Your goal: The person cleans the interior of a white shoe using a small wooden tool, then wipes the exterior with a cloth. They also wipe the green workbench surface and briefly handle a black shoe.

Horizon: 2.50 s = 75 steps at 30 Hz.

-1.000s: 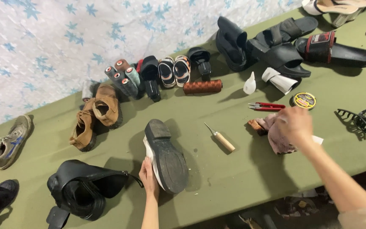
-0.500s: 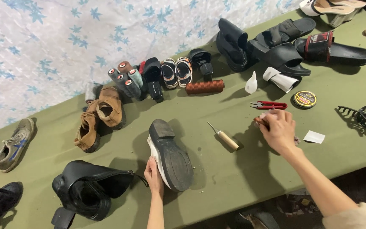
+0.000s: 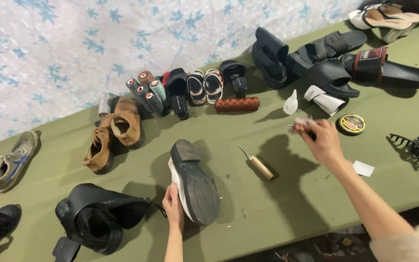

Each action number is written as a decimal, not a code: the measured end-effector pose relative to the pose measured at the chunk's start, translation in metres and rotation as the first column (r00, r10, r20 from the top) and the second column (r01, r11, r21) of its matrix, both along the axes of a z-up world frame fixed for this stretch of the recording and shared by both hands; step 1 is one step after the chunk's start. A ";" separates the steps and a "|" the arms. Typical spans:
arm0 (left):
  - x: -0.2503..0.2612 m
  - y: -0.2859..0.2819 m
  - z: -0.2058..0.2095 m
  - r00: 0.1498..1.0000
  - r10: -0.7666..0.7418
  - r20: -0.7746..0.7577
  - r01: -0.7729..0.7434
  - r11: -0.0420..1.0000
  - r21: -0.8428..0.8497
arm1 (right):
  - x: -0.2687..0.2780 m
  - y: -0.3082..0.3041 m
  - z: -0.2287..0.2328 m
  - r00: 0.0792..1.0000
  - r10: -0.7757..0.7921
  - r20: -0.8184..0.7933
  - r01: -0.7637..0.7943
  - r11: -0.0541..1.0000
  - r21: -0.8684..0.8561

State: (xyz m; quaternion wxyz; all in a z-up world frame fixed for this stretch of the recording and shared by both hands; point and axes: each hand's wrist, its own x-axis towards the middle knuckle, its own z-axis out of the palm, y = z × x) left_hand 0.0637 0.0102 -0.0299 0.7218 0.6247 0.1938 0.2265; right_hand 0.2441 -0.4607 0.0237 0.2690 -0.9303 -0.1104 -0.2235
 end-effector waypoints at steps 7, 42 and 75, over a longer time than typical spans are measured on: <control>0.005 0.001 -0.005 0.999 -0.012 0.042 0.017 0.992 -0.123 | 0.021 0.037 0.002 0.986 -0.035 0.163 0.051 0.994 -0.098; 0.009 0.013 -0.038 0.996 0.048 0.070 -0.057 0.989 0.139 | -0.085 0.164 -0.085 0.945 -0.249 -0.210 0.258 0.966 0.012; 0.014 0.010 0.031 0.992 -0.055 -0.115 0.049 0.998 -0.048 | -0.032 0.113 -0.043 0.978 -0.187 -0.093 0.193 0.979 0.067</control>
